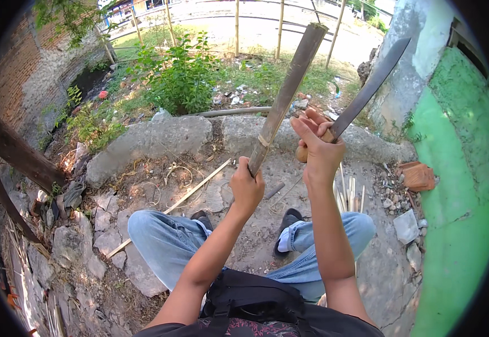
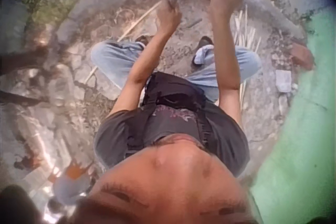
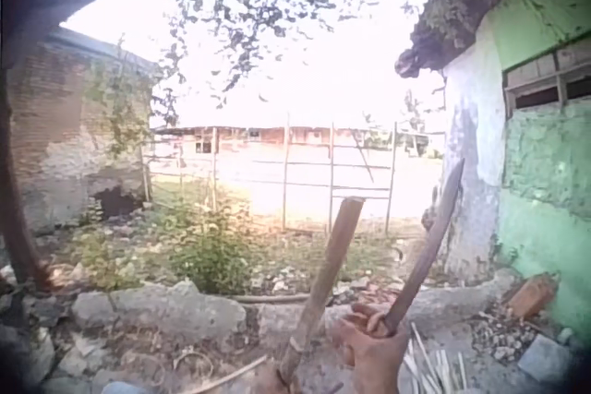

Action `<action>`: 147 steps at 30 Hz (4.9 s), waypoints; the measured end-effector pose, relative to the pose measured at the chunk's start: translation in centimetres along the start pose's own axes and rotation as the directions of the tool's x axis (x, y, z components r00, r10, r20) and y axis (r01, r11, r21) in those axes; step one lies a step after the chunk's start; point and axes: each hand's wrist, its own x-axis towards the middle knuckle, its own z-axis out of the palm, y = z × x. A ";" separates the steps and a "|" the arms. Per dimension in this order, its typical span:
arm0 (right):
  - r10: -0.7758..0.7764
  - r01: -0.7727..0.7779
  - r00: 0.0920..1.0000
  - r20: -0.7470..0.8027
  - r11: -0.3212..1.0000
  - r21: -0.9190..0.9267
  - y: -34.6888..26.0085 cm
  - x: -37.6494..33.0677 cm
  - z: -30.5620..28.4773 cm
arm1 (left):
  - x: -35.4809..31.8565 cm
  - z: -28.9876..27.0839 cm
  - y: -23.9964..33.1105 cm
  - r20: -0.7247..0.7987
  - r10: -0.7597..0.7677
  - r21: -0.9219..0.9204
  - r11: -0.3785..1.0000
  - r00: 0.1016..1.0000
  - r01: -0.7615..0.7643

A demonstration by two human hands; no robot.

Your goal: The person splits long bamboo strips using a knife and shaves the edges of the pieces to refine their thickness while sitting on a stool in an outdoor area.

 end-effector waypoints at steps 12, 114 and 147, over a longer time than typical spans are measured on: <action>-0.107 0.108 0.993 -0.049 0.994 0.011 -0.7 2.7 -2.6 | -1.6 2.3 1.0 0.165 0.033 0.036 0.999 0.986 -0.040; 0.674 -0.110 0.674 0.301 0.495 -0.862 17.2 -14.3 -8.1 | 0.4 -12.1 -2.8 -0.404 -0.290 -0.690 0.720 0.868 -0.081; 0.626 -0.024 0.671 0.398 0.555 -0.832 17.6 -15.1 -7.9 | 0.1 -12.4 -2.4 -0.408 -0.281 -0.661 0.747 0.869 -0.068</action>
